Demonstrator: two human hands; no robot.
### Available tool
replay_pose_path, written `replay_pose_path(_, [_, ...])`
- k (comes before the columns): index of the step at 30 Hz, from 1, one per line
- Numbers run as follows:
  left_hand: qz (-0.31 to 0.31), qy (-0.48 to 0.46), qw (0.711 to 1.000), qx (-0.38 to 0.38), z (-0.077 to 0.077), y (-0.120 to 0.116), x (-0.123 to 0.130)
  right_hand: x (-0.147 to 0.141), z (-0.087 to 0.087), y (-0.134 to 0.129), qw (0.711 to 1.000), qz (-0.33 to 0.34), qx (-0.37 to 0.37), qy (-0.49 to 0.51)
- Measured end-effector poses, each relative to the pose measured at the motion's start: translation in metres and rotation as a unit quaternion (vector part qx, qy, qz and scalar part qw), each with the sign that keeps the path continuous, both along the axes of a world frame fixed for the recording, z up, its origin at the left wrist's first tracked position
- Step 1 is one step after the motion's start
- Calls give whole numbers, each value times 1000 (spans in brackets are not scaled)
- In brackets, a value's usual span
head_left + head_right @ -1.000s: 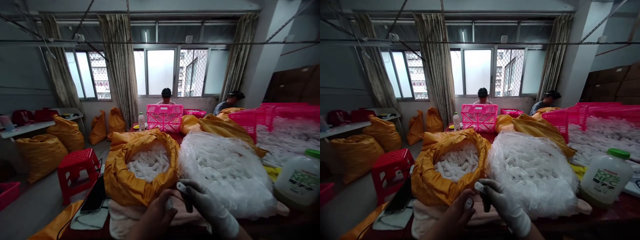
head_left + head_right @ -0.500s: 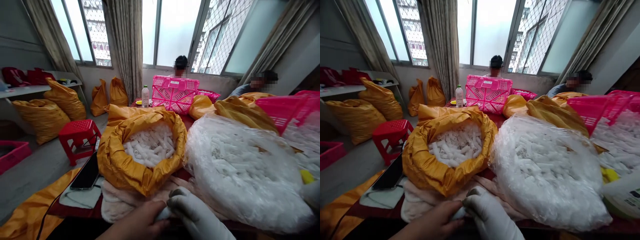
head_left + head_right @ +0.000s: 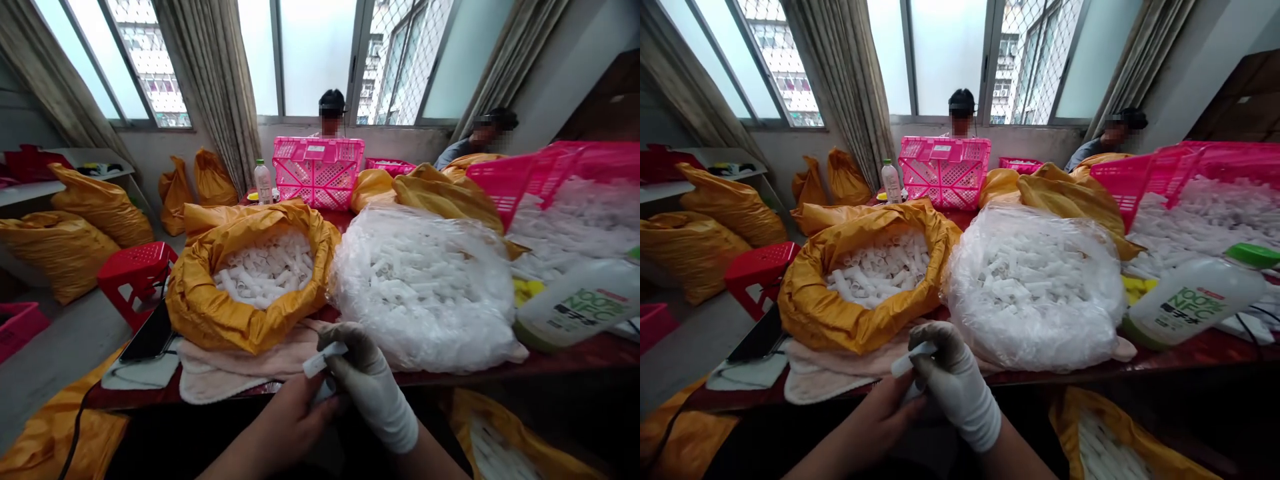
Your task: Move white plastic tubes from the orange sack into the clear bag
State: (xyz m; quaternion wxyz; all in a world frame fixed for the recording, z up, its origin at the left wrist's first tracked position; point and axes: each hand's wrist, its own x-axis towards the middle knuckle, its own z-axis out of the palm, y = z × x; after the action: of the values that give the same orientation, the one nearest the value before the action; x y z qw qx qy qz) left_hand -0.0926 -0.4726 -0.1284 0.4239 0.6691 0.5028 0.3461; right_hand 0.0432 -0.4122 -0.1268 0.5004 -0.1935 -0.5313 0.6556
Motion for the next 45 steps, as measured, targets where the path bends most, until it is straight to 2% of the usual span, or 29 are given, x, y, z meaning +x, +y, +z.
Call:
replay_pose_path(3, [48, 6, 999, -2, 0, 3, 8, 8, -1, 10, 999, -17, -27, 28])
replay_pose_path(5, [46, 31, 998, -8, 0, 7, 11, 19, -1, 19, 998, -17, -47, 31])
replay_pose_path(7, [27, 38, 999, -20, 1, 11, 14, 31, 0, 27, 999, 25, -48, 6])
replay_pose_path(9, [-8, 22, 999, -45, 4, 19, 18, 43, 2, 31, 997, 57, -16, -44])
replay_pose_path(11, [-44, -6, 996, -81, 7, 29, 24, 53, 5, 31, 992, 47, 52, -108])
replay_pose_path(13, [-72, -43, 992, -99, 11, 41, 33, 59, 5, 30, 981, 11, 121, -150])
replay_pose_path(15, [-85, -72, 989, -97, 14, 54, 43, 62, 3, 33, 983, -55, 138, -107])
replay_pose_path(18, [-56, -55, 994, -79, 17, 68, 62, 64, -3, 40, 982, -174, 72, 17])
replay_pose_path(20, [-28, -40, 997, -57, 17, 69, 74, 69, -5, 39, 980, -196, 34, 9])
replay_pose_path(22, [-36, -67, 996, -42, 13, 65, 81, 76, -10, 29, 978, -202, 13, -49])
replay_pose_path(24, [-71, -126, 988, -58, 3, 56, 84, 81, -18, 13, 967, -239, -27, -89])
replay_pose_path(26, [-85, -154, 978, -113, -12, 43, 81, 83, -28, -6, 945, -303, -86, -93])
replay_pose_path(29, [-66, -89, 983, -149, -30, 20, 72, 75, -40, -32, 921, -354, -146, -69])
replay_pose_path(31, [-64, -60, 989, -119, -35, 5, 64, 65, -43, -46, 923, -348, -160, -46])
replay_pose_path(33, [-73, -111, 983, -124, -37, -8, 57, 54, -43, -57, 932, -318, -170, -31])
replay_pose_path(37, [-109, -287, 923, -233, -36, -23, 49, 38, -39, -74, 951, -252, -180, 14])
replay_pose_path(41, [-153, -381, 866, -285, -42, -25, 48, 32, -38, -78, 961, -222, -161, 28])
replay_pose_path(43, [-155, -404, 851, -298, -46, -22, 46, 30, -39, -74, 965, -218, -146, 16])
replay_pose_path(45, [-152, -401, 857, -286, -47, -18, 42, 27, -40, -67, 968, -205, -139, -32])
